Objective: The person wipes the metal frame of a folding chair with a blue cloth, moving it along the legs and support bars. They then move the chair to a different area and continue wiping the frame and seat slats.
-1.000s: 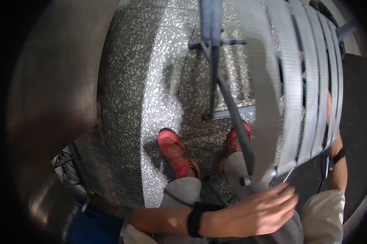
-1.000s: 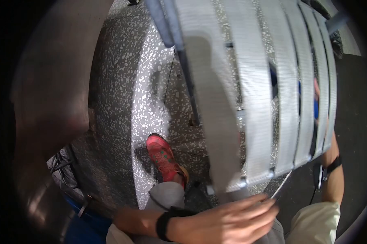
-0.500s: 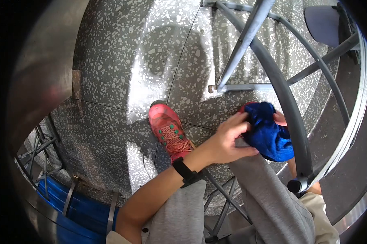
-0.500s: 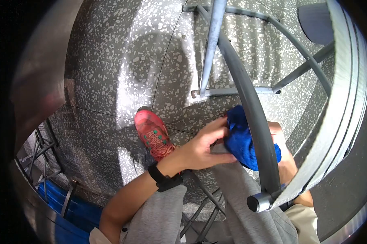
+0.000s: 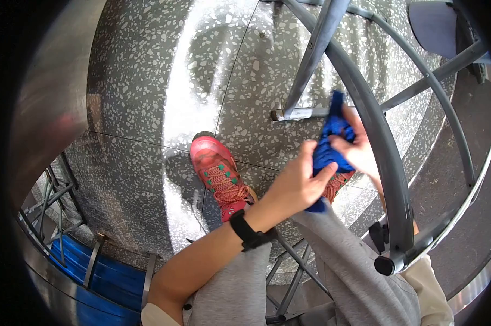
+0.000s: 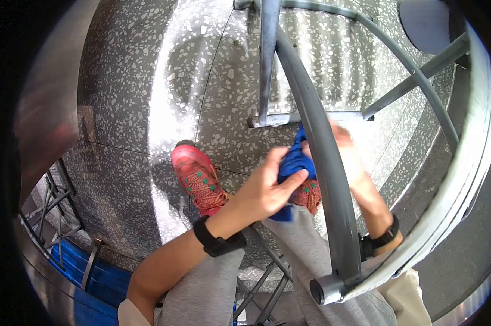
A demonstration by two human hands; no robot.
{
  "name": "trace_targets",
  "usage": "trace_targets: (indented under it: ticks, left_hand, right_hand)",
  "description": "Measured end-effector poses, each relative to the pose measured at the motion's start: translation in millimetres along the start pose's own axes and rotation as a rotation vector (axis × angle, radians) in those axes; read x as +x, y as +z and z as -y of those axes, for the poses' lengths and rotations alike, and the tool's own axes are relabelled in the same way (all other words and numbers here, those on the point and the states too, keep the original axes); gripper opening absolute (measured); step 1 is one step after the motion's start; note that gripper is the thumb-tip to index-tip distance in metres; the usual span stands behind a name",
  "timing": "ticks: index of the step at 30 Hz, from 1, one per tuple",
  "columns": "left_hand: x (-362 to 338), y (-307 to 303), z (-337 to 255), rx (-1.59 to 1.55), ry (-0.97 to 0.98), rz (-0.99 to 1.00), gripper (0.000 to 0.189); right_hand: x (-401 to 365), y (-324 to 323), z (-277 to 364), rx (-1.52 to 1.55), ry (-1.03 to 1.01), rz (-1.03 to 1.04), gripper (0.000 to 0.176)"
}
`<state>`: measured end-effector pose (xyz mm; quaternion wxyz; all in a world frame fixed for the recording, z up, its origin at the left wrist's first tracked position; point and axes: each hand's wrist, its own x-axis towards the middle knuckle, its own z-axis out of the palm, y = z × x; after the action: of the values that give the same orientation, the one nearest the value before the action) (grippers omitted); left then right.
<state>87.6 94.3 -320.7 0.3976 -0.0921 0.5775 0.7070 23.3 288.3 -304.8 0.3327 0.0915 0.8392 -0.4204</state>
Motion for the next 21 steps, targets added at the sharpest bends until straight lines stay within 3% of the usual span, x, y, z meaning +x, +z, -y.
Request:
trace_targets:
  ticks: [1, 3, 4, 5, 7, 8, 9, 10, 11, 14, 21]
  left_hand:
    - [-2, -8, 1, 0.19, 0.132, -0.171, 0.06]
    - [3, -31, -9, 0.377, -0.05, -0.272, 0.069]
    - [7, -40, -4, 0.394, -0.062, -0.304, 0.07]
    - [13, -46, -1, 0.41, -0.071, -0.338, 0.07]
    - [29, -49, -6, 0.461, -0.115, -0.365, 0.07]
    - [36, -49, -7, 0.539, -0.076, -0.364, 0.069]
    - [41, -49, -7, 0.614, -0.041, -0.364, 0.069]
    - [47, -46, -11, 0.669, -0.048, -0.34, 0.055]
    - [55, -46, -8, 0.665, -0.051, -0.342, 0.055]
    - [70, -51, -4, 0.881, -0.006, -0.407, 0.034]
    - [77, -74, 7, 0.712, 0.099, -0.275, 0.032]
  right_hand:
    - [6, 24, -23, -0.13, -0.301, -0.048, 0.056]
    - [18, 57, -12, 0.047, -0.337, 0.119, 0.067]
    - [19, 68, -5, 0.012, -0.217, 0.144, 0.072]
    - [22, 66, 8, -0.222, 0.024, 0.266, 0.077]
    - [23, 67, 18, -0.385, 0.069, 0.255, 0.076]
    - [23, 81, -18, -0.452, -0.091, 0.145, 0.073]
    - [22, 89, -44, -0.453, -0.088, 0.151, 0.073]
    - [22, 93, -64, -0.538, -0.315, 0.027, 0.072]
    - [22, 94, -74, -0.617, -0.547, -0.1, 0.07]
    - [19, 78, -46, -0.708, -0.473, -0.019, 0.07]
    - [11, 43, -44, -0.692, -0.22, 0.078, 0.074]
